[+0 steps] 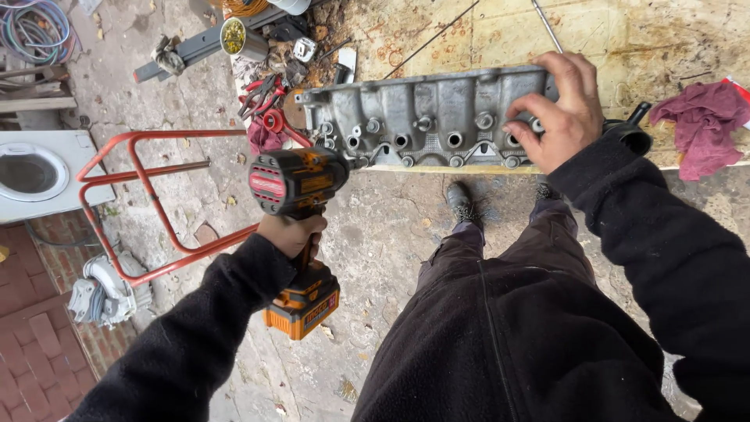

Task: The person uses a cordless impact driver to remove bolts from an engine valve cover on a workbench, then flips the valve cover over and loosens fasteners with a wrench by hand. They reposition the part, pick at its surface, and wipe it with a cloth.

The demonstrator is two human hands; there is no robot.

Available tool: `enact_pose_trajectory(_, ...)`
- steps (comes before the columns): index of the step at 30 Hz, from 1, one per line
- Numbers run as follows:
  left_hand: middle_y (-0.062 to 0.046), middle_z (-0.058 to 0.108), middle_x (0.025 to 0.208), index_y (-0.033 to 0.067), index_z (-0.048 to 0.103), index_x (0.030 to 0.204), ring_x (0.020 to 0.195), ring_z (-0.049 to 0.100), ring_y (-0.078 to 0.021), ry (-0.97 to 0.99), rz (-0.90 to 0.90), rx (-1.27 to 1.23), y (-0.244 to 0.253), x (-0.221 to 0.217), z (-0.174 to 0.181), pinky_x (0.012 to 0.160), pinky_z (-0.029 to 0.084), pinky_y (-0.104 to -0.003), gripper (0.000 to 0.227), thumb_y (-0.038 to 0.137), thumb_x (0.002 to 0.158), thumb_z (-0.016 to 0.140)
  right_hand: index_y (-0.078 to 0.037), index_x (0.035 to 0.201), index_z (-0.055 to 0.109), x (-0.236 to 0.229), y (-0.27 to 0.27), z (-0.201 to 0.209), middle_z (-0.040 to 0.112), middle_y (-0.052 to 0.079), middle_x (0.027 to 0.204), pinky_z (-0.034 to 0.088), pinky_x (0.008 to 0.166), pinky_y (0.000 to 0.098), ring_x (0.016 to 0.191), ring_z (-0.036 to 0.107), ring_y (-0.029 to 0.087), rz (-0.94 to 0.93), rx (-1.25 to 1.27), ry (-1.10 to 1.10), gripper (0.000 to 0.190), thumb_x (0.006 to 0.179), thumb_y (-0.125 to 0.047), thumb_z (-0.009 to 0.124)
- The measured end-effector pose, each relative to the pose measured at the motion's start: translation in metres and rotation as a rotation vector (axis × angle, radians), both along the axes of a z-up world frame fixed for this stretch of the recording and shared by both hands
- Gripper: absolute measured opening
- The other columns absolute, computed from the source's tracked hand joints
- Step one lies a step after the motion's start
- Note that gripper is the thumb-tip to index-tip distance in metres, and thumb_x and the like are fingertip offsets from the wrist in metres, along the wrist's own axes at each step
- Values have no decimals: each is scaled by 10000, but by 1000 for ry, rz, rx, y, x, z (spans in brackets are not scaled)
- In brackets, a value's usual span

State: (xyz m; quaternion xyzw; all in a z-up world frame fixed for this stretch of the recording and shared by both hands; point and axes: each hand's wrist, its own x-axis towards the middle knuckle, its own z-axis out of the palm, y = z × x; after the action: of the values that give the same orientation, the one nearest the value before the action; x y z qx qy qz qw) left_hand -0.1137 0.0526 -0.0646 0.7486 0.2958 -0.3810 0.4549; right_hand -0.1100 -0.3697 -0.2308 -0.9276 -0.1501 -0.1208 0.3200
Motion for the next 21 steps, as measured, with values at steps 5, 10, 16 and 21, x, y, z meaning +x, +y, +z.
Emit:
enact_pose_trajectory(5, -48, 578, 582, 33, 633, 918, 444, 564, -175, -87, -103, 59, -10, -12, 5, 408, 479, -347, 112, 30, 817, 681, -107, 927, 753, 5, 0, 4, 470, 152, 1480, 401, 1227, 505, 1425, 386, 385, -3, -1, 8, 204, 846, -171, 929)
enact_pose_trajectory(10, -42, 623, 580, 26, 676, 946, 458, 610, -157, -140, -352, 154, -17, -23, 15, 436, 507, -319, 105, 74, 854, 694, -118, 933, 760, 4, 1, 1, 478, 137, 1485, 401, 1240, 510, 1433, 390, 378, -11, 28, 5, 202, 836, -170, 930)
enact_pose_trajectory(16, -13, 617, 602, 36, 683, 1057, 473, 597, -129, -112, -403, 97, -41, -15, 13, 433, 518, -320, 260, 35, 800, 726, -127, 937, 752, 6, 2, -3, 475, 144, 1502, 382, 1261, 525, 1473, 394, 393, -17, 23, 5, 220, 833, -189, 936)
enact_pose_trajectory(21, -42, 551, 592, -18, 625, 1067, 430, 538, -156, 75, -115, 22, -43, -16, -12, 403, 485, -341, 253, 8, 825, 694, -136, 918, 750, 4, 5, -5, 467, 137, 1523, 372, 1259, 522, 1470, 383, 384, -32, 25, 7, 224, 817, -197, 940)
